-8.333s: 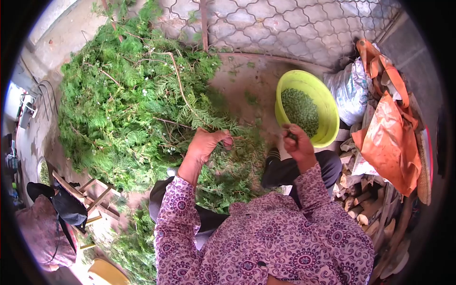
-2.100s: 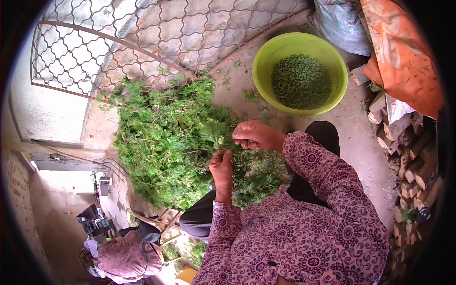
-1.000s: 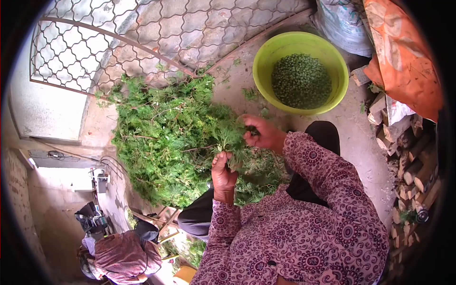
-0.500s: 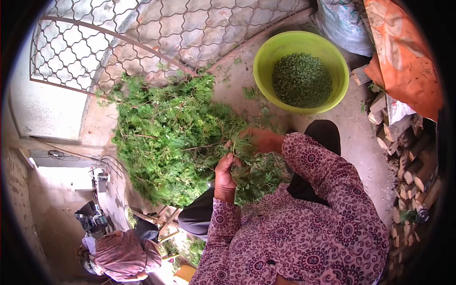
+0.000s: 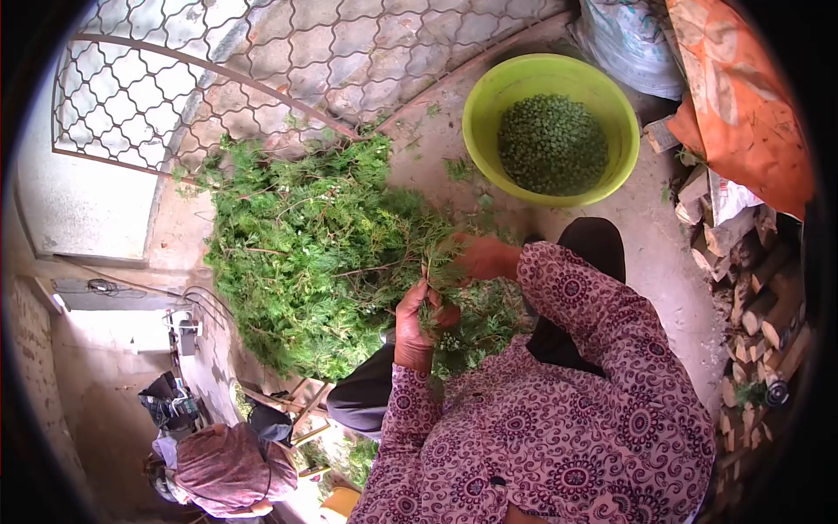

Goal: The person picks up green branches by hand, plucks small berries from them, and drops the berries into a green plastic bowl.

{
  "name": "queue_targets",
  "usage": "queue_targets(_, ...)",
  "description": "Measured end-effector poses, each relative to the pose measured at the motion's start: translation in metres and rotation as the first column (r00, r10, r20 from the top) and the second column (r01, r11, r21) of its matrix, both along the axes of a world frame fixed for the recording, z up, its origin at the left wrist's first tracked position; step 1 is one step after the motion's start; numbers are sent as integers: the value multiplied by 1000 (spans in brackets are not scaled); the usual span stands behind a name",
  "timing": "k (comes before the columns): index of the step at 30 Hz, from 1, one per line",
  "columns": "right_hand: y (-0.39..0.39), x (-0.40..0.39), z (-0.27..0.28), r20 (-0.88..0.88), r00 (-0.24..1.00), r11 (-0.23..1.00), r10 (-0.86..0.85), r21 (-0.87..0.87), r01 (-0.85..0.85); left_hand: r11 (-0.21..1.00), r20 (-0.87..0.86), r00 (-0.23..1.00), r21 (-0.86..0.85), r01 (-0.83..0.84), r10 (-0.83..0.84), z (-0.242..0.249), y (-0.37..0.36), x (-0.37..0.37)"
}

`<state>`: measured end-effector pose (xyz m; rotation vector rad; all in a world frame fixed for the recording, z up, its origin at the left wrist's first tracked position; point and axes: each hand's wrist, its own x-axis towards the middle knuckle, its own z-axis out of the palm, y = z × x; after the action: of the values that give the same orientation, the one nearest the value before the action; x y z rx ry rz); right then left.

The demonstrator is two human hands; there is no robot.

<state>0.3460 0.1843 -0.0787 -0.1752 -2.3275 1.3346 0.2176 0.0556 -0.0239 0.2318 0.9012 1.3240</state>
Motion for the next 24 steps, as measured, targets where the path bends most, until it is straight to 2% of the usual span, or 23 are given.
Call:
queue_targets(1,-1,1,-4,-149,986,911,-74,393,128,1000,0,1000,-1,1,-1,-1,0,1)
queue_targets(2,-1,0,-7,-148,986,911,-75,392,129,998,-1,1000,53,21,-21,-2,1,1)
queue_targets(4,-2,-2,-4,-391,919,874,-61,423,238,993,-4,999,107,41,-40,-6,1,2)
queue_targets(5,-2,-2,-1,-390,919,875,-62,422,238,989,-1,999,142,48,-48,-8,1,2)
queue_targets(7,0,-1,11,-374,927,922,31,369,118,983,2,998,175,55,-56,-9,1,2)
queue_targets(9,0,-9,1,-362,932,907,-20,386,170,980,-71,997,196,38,-24,-5,3,5)
queue_targets(11,-4,-14,-7,-350,934,888,-72,403,219,975,-61,998,220,29,-16,2,6,8)
queue_targets(12,-8,-16,-3,-354,935,888,-20,-436,-146,969,-52,999,247,18,-5,5,7,9)
queue_targets(13,-10,-17,3,-395,919,144,8,-909,-392,969,-52,999,247,18,-5,1,8,4)
queue_targets(14,-10,-15,10,-395,919,144,8,-909,-392,971,68,997,232,-51,36,-7,9,-3)
queue_targets(15,-8,-12,18,-296,952,78,-76,-954,-290,971,187,979,208,-118,79,-8,10,-6)
queue_targets(16,-4,-9,23,-187,970,2,-153,-982,-189,971,188,979,207,-117,78,-9,10,-7)
queue_targets(17,4,-3,21,-205,963,370,-176,-920,-129,943,122,987,304,-134,101,-10,11,-8)
queue_targets(18,16,5,19,-230,954,684,-190,-728,-39,906,59,990,400,-143,130,-9,10,-9)
queue_targets(19,29,17,22,-235,914,820,-330,-551,154,908,93,987,388,-155,129,-15,9,-20)
queue_targets(20,44,28,24,-273,849,871,-452,-341,354,909,93,987,386,-158,132,-12,9,-22)
queue_targets(21,69,31,20,-364,662,417,-655,-905,-86,899,101,981,393,-192,166,-9,9,-23)
queue_targets(22,89,34,16,-198,505,-207,-840,-744,-635,888,109,974,400,-224,197,-6,9,-25)
queue_targets(23,95,40,18,-200,504,-203,-841,-745,-635,906,192,969,363,-219,157,-4,10,-32)
queue_targets(24,100,47,22,-28,375,-254,-927,-688,-680,905,192,969,367,-216,154,1,10,-35)
